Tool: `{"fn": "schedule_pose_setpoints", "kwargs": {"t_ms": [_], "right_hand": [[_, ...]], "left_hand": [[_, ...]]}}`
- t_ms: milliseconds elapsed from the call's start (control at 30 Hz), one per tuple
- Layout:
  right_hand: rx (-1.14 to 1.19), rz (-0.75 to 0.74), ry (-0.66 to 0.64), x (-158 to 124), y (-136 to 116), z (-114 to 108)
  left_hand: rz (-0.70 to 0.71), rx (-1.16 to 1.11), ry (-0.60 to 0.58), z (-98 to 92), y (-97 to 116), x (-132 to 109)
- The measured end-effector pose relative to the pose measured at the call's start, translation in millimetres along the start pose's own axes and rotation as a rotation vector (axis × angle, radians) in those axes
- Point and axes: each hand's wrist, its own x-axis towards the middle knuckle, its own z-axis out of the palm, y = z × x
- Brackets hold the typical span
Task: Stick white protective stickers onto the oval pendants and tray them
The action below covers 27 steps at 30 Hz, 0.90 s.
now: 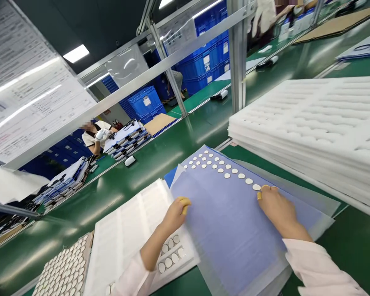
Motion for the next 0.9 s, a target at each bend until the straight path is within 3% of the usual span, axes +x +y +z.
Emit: {"fn": "schedule_pose_setpoints", "kwargs": {"t_ms": [167, 233, 333, 500, 700, 800, 900], "right_hand": [[-0.086, 0.064, 0.014, 1.0, 7.8, 12.9], [-0.090, 0.062, 0.026, -0.4, 11.8, 16.2], [-0.083, 0.061, 0.024, -0.4, 18.8, 19.1], [-0.052, 0.061, -0.006, 0.4, 23.0, 19.7], [0.159, -0.015, 0.039, -5.0, 26.7, 8.2], [0.325, -0.025, 0.085, -6.7, 27.7, 2.0], [0.542, -0.066, 0.114, -20.4, 20.0, -2.3]], "left_hand": [[0.125, 0.071, -0.194, 54.1, 46.3, 126.8], [0.123, 0.120, -0.239, 69.9, 55.8, 160.1], [0.107, 0.181, -0.294, 82.7, 61.5, 189.0], [0.126, 0.212, -0.352, 81.5, 64.9, 200.0], [0.100, 0.176, -0.316, 68.1, 86.9, 198.1], [0.077, 0.110, -0.265, 57.2, 97.0, 182.3], [0.075, 0.001, -0.223, 43.9, 103.5, 144.3]]}}
